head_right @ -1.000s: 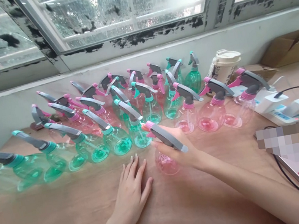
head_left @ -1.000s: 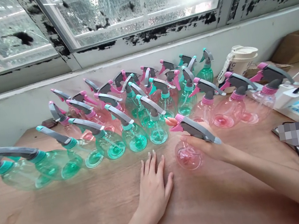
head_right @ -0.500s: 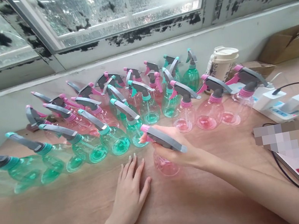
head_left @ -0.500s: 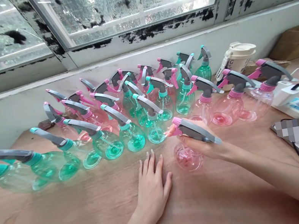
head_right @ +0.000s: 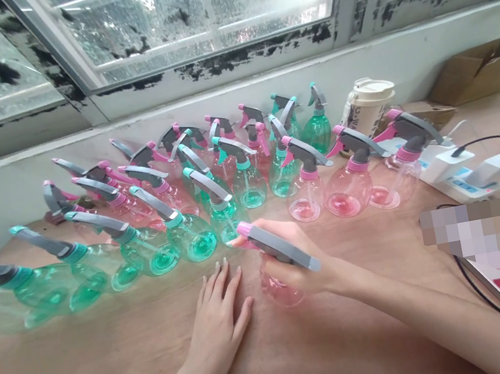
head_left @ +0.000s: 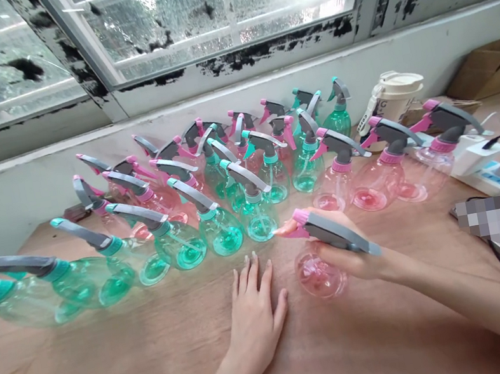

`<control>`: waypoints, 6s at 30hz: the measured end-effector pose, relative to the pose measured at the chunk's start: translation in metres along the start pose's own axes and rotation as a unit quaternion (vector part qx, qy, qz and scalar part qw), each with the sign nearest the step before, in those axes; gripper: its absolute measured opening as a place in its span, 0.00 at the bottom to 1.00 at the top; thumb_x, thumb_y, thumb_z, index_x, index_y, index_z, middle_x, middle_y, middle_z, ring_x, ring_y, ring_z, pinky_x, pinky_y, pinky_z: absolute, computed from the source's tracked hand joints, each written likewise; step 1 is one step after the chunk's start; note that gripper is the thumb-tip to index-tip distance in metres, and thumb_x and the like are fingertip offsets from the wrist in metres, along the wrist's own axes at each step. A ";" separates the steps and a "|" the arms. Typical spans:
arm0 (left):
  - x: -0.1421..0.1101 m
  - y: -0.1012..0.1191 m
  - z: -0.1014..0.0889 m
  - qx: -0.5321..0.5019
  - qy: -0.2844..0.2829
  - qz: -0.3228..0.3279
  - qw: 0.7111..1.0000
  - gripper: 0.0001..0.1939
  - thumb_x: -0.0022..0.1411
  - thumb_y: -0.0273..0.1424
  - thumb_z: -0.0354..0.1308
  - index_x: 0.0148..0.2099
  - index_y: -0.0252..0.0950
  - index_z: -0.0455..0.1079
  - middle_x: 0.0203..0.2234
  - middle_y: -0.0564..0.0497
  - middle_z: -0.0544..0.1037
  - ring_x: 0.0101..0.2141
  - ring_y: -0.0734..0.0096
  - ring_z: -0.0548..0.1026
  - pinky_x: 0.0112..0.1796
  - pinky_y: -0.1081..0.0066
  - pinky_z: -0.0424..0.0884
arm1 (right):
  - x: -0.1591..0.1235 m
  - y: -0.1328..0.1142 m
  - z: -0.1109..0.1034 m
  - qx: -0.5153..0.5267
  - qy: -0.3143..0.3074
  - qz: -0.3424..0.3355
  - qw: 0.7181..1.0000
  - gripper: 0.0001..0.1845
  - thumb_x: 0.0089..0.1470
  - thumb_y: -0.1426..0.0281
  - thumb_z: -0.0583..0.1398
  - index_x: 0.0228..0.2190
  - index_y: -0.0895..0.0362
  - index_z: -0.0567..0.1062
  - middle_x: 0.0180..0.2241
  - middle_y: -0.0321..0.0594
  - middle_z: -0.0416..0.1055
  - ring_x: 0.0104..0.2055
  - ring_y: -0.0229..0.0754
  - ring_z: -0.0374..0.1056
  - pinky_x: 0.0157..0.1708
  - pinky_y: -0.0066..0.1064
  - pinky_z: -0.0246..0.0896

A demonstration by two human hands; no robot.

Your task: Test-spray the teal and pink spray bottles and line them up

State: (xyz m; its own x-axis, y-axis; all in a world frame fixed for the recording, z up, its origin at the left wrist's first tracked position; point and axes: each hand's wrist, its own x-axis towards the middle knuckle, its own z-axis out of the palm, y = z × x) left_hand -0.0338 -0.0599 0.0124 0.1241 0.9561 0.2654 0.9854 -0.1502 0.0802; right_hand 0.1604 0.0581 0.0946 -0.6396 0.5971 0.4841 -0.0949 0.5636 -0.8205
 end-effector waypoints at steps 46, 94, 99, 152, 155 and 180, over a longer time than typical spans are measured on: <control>0.000 -0.001 0.001 0.000 0.003 0.003 1.000 0.23 0.69 0.36 0.49 0.63 0.33 0.62 0.62 0.35 0.64 0.62 0.49 0.62 0.58 0.46 0.61 | -0.001 0.004 0.002 -0.007 0.021 -0.014 1.000 0.16 0.62 0.58 0.57 0.46 0.53 0.75 0.39 0.41 0.76 0.37 0.42 0.72 0.38 0.33 0.67; 0.000 -0.001 0.003 0.008 0.008 0.006 1.000 0.23 0.69 0.36 0.49 0.62 0.32 0.64 0.62 0.33 0.64 0.62 0.48 0.62 0.57 0.44 0.61 | -0.003 -0.003 0.007 0.017 0.037 0.049 0.998 0.15 0.60 0.64 0.59 0.47 0.55 0.74 0.35 0.38 0.73 0.28 0.36 0.64 0.31 0.30 0.63; 0.000 -0.001 0.002 0.006 0.004 0.006 1.000 0.23 0.70 0.36 0.49 0.62 0.33 0.63 0.62 0.35 0.64 0.62 0.49 0.62 0.58 0.45 0.60 | -0.003 -0.002 0.007 0.009 0.040 0.040 0.998 0.14 0.59 0.66 0.59 0.47 0.55 0.74 0.37 0.39 0.75 0.31 0.37 0.67 0.34 0.31 0.65; 0.000 0.003 0.001 -0.028 0.011 -0.004 1.000 0.22 0.69 0.36 0.50 0.61 0.32 0.65 0.61 0.34 0.64 0.61 0.48 0.62 0.58 0.45 0.60 | -0.028 -0.010 -0.021 -0.260 0.068 0.097 0.958 0.15 0.53 0.56 0.65 0.37 0.52 0.74 0.38 0.41 0.74 0.42 0.50 0.70 0.41 0.40 0.65; 0.001 0.004 -0.001 -0.024 0.006 -0.005 1.000 0.22 0.68 0.36 0.51 0.61 0.32 0.65 0.61 0.34 0.64 0.61 0.47 0.62 0.58 0.45 0.61 | -0.011 -0.002 -0.029 -0.280 0.107 0.121 0.946 0.18 0.52 0.53 0.65 0.35 0.54 0.74 0.35 0.42 0.75 0.40 0.52 0.71 0.38 0.41 0.64; 0.001 0.003 0.000 -0.003 0.004 -0.009 1.000 0.22 0.67 0.35 0.53 0.60 0.32 0.66 0.61 0.34 0.66 0.61 0.47 0.63 0.57 0.45 0.62 | 0.016 0.040 -0.021 -0.302 0.198 0.156 0.919 0.36 0.50 0.44 0.61 0.48 0.59 0.71 0.39 0.48 0.77 0.27 0.43 0.67 0.32 0.37 0.63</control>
State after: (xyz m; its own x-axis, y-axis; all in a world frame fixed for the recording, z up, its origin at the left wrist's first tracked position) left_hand -0.0305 -0.0596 0.0125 0.1056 0.9569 0.2706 0.9868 -0.1343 0.0900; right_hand 0.1624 0.1017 0.0757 -0.2250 0.8771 0.4245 0.5639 0.4724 -0.6773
